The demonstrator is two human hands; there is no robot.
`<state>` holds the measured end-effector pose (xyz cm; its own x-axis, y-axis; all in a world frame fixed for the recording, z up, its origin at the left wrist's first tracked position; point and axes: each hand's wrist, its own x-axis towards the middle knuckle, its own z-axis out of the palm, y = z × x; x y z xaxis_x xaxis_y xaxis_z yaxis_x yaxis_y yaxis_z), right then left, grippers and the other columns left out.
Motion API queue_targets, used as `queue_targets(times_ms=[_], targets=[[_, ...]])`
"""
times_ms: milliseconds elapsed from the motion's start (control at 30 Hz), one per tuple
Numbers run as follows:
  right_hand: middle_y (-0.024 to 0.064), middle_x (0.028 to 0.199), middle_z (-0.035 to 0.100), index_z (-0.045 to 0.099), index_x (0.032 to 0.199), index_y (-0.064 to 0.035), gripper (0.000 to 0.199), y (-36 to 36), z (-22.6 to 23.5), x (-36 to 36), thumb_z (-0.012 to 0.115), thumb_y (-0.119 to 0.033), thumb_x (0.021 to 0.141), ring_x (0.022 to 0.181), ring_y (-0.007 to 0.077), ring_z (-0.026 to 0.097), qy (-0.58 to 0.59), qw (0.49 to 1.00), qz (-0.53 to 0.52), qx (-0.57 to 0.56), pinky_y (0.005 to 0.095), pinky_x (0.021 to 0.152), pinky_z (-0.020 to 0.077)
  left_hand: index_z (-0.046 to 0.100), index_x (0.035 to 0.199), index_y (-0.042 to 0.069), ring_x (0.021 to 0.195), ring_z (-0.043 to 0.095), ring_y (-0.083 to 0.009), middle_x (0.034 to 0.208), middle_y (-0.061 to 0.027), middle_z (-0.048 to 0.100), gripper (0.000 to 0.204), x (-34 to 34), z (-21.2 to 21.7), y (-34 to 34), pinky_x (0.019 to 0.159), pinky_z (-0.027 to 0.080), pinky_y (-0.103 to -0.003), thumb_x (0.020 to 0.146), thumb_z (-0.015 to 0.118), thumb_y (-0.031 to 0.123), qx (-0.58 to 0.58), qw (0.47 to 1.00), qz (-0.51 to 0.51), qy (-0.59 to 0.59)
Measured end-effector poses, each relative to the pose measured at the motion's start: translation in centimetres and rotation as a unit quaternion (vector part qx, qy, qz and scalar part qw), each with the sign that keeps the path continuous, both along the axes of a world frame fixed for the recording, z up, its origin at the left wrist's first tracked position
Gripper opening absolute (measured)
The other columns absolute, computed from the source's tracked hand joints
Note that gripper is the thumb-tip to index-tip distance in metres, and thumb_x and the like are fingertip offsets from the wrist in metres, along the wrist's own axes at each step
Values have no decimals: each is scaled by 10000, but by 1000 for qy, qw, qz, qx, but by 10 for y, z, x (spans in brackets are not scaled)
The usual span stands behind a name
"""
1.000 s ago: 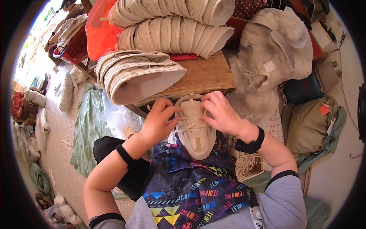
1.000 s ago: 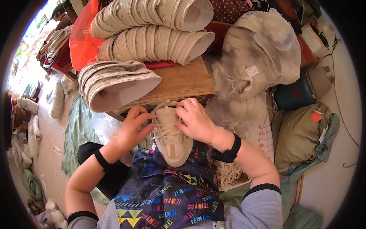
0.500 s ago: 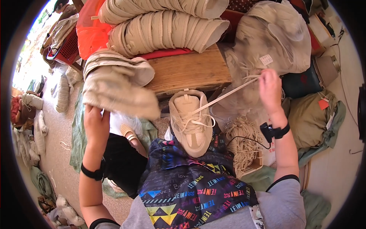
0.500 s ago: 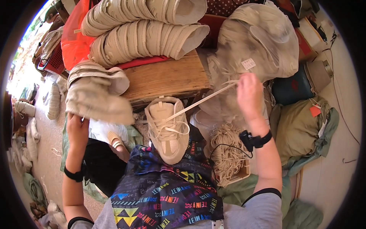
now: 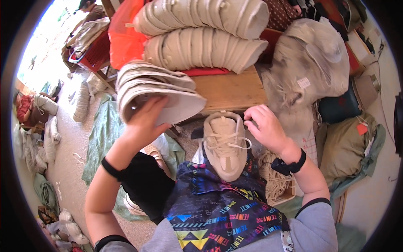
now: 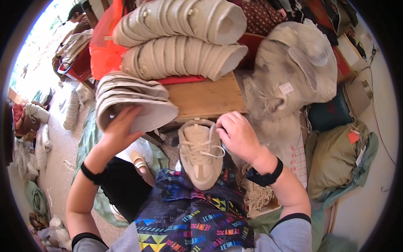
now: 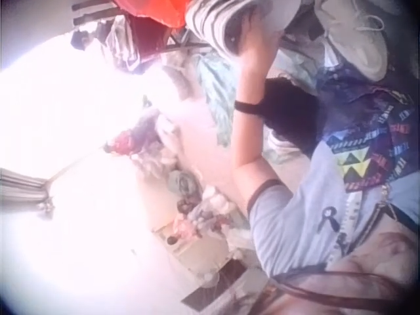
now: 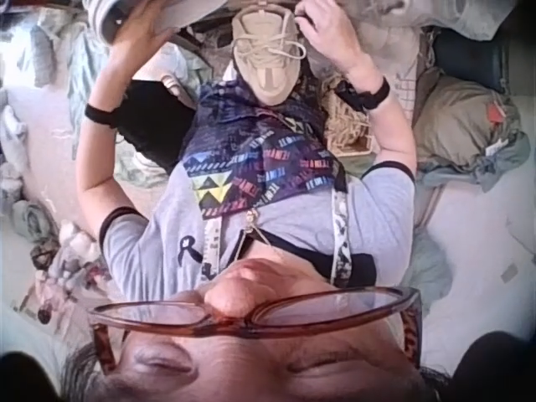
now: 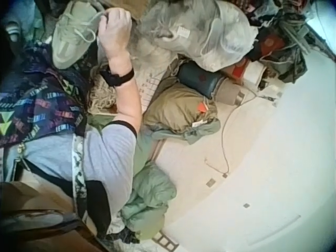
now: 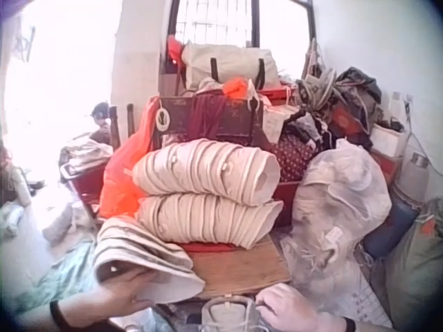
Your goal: Lacing a new shoe in a manufacturing assembly area.
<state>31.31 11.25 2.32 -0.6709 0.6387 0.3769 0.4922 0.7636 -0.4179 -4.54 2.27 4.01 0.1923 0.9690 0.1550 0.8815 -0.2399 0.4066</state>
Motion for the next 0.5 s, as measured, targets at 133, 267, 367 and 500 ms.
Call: queue_targets(times_ms=[133,267,367,500], targets=[[107,874,606,573,848,-38,114,5,-7,3,666,-58,783,887,314,569,-7,1000,-8,-27,411,806,468,364,1466,77,1347,380,-347,1433,-148,408,822,27,-3,41,1106,318,-492,759,767,194,-26,994,-39,96],[106,871,598,587,837,-39,82,-3,-7,4,656,-58,798,891,315,565,-15,999,-10,-47,417,799,471,389,1478,132,1316,396,-296,1386,-116,428,797,5,-10,62,1088,285,-492,776,743,263,14,990,-47,133],[117,879,577,597,841,-44,87,-5,-17,-5,663,-74,792,896,325,557,-1,999,2,-35,414,816,469,423,1447,105,1303,401,-293,1365,-117,445,730,28,-33,59,1068,309,-499,798,716,268,78,982,0,169],[116,982,554,578,853,-42,142,-6,-14,-10,685,-105,785,969,313,532,-12,999,2,-30,404,858,455,513,1330,75,1208,457,-314,1311,-125,481,567,52,-41,31,1012,359,-502,814,695,222,130,974,45,182]])
